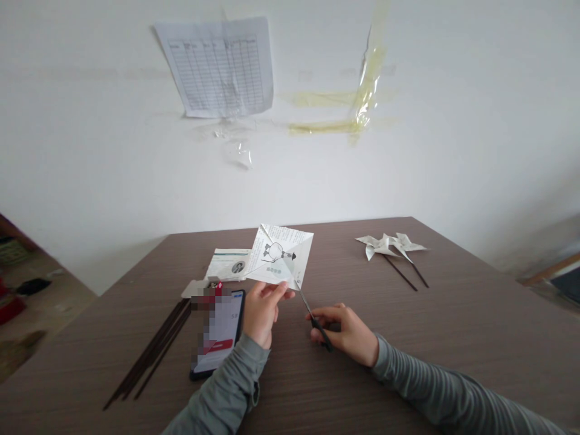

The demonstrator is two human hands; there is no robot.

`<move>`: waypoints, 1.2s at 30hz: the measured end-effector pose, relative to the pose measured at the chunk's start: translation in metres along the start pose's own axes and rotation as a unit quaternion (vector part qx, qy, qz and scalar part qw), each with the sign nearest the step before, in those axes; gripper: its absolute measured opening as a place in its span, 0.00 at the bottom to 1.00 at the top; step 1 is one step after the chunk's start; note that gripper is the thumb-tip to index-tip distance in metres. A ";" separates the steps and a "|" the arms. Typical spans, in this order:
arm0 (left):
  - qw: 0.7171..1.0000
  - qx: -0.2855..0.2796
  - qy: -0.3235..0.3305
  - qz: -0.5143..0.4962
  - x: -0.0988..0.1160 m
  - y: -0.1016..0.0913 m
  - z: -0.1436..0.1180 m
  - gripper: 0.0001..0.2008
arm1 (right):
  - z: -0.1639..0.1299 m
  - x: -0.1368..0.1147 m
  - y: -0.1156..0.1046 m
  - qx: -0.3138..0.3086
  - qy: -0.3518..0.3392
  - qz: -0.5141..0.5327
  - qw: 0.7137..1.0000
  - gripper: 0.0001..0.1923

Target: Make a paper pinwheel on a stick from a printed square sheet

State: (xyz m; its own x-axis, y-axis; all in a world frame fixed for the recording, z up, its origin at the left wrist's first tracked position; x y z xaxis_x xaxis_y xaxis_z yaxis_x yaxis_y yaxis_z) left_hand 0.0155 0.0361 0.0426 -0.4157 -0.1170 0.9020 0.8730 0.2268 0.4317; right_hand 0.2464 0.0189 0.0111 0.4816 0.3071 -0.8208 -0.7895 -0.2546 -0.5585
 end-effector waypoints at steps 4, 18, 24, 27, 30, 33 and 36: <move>1.000 0.002 -0.001 0.003 0.001 0.000 0.000 0.22 | 0.000 -0.001 0.000 0.000 0.006 0.001 1.000 0.23; 1.000 -0.009 -0.003 0.017 0.001 0.001 0.000 0.23 | 0.000 -0.002 -0.005 -0.028 -0.013 -0.012 0.999 0.24; 1.000 -0.009 0.003 0.013 0.001 0.002 0.000 0.23 | 0.000 -0.006 -0.009 -0.038 -0.021 -0.016 0.999 0.29; 1.000 -0.012 0.003 0.010 0.001 0.001 0.000 0.23 | -0.001 -0.008 -0.010 -0.042 -0.020 -0.009 0.999 0.27; 1.000 -0.014 0.000 0.009 0.000 0.000 0.001 0.23 | -0.002 -0.009 -0.010 -0.044 -0.016 -0.013 0.999 0.28; 1.000 -0.015 -0.001 0.009 0.000 -0.001 0.001 0.23 | -0.002 -0.011 -0.010 -0.045 -0.009 -0.011 0.999 0.27; 1.000 -0.018 -0.001 0.009 0.000 0.000 0.001 0.23 | -0.002 -0.010 -0.010 -0.040 -0.003 -0.017 0.999 0.29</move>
State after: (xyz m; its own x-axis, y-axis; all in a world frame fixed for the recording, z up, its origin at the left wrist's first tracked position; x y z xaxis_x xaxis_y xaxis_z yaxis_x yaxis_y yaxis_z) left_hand 0.0154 0.0368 0.0424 -0.3997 -0.1116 0.9098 0.8892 0.1941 0.4144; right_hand 0.2501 0.0165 0.0249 0.5056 0.3231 -0.8000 -0.7393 -0.3157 -0.5948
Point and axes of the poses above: each hand's wrist, its own z-axis towards the middle knuckle, its own y-axis out of the palm, x = y × z, the point moved 3 cm from there along z, towards the middle knuckle, and after that the axes turned 14 degrees about -z, right-handed, at the moved point
